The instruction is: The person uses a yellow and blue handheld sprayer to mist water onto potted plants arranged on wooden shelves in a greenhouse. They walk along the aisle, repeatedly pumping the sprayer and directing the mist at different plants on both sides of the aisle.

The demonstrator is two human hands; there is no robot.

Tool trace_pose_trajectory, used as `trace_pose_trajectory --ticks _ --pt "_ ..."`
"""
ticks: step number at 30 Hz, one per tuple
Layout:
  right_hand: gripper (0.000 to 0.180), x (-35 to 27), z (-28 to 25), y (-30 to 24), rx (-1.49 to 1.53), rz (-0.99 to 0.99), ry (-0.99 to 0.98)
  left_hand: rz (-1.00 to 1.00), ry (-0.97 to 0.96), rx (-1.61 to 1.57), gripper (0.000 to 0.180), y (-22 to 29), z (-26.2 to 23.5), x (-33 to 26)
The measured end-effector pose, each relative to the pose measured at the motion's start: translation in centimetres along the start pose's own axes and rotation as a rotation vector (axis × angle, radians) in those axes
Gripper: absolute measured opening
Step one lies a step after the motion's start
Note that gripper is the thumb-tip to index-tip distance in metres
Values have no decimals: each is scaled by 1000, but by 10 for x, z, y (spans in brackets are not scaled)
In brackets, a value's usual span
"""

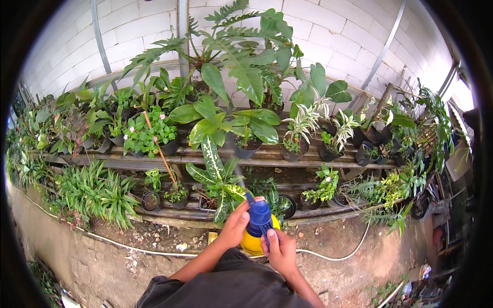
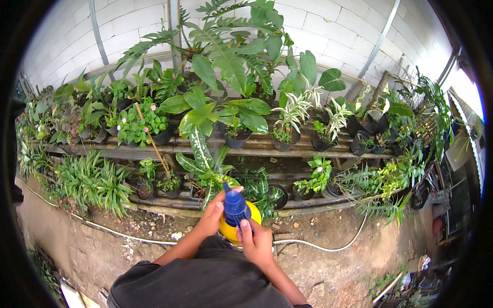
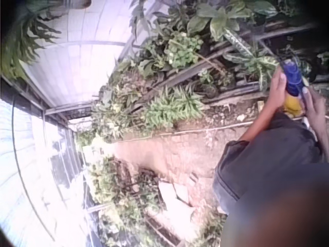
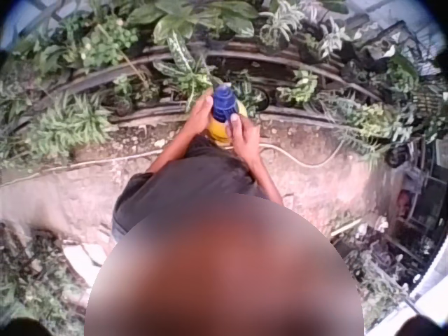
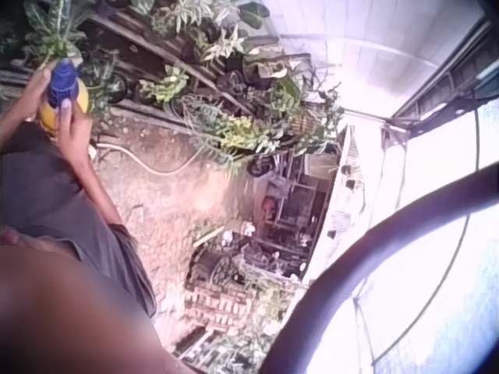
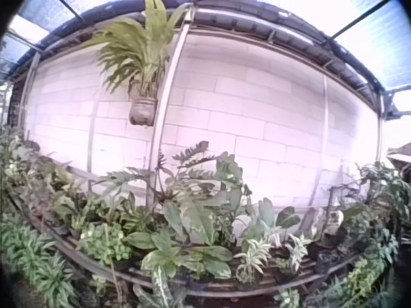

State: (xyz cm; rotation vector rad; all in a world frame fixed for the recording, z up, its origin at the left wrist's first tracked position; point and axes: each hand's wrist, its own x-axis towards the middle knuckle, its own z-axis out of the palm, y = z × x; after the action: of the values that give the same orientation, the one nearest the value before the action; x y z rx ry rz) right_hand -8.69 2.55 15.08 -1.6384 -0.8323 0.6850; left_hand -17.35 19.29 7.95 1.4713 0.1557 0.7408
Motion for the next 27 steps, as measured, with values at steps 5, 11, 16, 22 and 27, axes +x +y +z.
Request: trace_pose_trajectory --ticks 5,11,16,22,27 --pt "46 -4 -14 8 301 123 282 -110 1 20 77 1 -1 4" --pt "42 -11 -30 19 155 114 223 -215 -76 -57 71 -8 24 13" --pt "43 -11 -47 22 270 92 377 -281 -143 -72 61 -26 45 13" --pt "44 -13 -72 13 -87 19 217 -255 -95 273 41 -62 51 8" --pt "38 -13 -75 16 -194 -96 85 -323 -96 92 38 -67 44 8"
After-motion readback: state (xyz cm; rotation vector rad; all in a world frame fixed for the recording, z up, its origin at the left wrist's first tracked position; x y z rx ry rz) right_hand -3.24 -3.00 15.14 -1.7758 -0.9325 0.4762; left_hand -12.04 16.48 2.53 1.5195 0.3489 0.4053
